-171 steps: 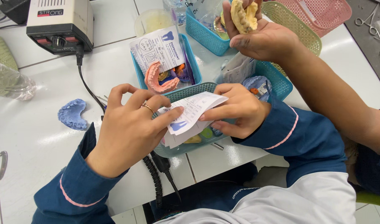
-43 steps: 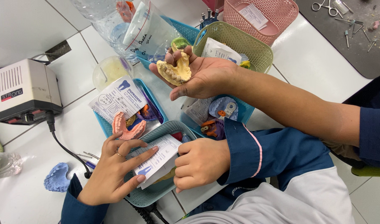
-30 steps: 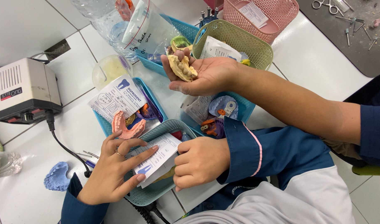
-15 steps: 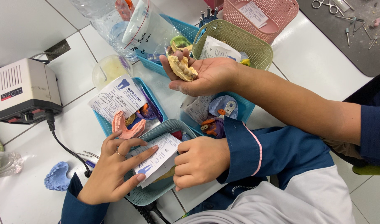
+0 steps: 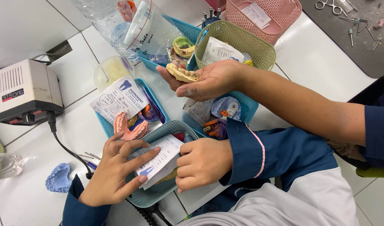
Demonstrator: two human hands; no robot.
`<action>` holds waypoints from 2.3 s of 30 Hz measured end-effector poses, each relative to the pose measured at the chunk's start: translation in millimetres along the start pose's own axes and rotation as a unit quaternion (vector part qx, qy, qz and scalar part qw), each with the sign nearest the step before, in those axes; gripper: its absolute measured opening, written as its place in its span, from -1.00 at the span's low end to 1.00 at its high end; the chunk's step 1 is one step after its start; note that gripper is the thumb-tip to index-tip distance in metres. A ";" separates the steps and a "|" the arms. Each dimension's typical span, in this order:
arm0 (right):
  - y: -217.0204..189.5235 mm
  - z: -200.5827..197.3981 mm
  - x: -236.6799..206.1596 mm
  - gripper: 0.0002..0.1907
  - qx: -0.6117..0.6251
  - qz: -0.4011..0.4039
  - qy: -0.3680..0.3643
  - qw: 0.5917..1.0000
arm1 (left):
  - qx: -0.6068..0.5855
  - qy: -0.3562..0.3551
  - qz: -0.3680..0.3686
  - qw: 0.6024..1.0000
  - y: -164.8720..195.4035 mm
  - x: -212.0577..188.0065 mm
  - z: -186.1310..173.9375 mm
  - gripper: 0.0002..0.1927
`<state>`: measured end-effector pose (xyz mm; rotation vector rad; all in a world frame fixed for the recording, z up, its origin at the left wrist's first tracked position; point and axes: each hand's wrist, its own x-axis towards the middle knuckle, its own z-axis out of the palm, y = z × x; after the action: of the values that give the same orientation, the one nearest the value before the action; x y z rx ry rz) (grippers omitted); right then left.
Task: The person handles multiple dental prostheses and molds, fitting them together and using a metal tool to scrape and adjust the surface of a yellow mold. The person also reviews a printed document and applies a small amount of material from a container to a prosthesis.
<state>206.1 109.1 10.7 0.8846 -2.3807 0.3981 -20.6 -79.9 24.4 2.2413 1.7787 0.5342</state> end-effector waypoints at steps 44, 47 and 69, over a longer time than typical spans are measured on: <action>-0.7 -2.1 1.0 -0.73 0.005 0.000 0.001 1.000 | 0.000 0.003 0.001 1.000 0.1 -0.8 1.2 -0.43; -0.7 -2.1 0.8 -0.73 0.007 0.000 0.004 1.000 | 0.002 0.000 -0.001 1.000 -0.3 -0.7 1.5 -0.43; -0.5 -1.3 -0.3 -0.73 0.015 0.000 0.006 1.000 | 0.000 0.002 0.002 1.000 0.8 0.2 1.2 -0.43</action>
<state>207.1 109.5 11.5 0.8933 -2.3699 0.4393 -19.4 -79.8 23.7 2.2455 1.7774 0.5395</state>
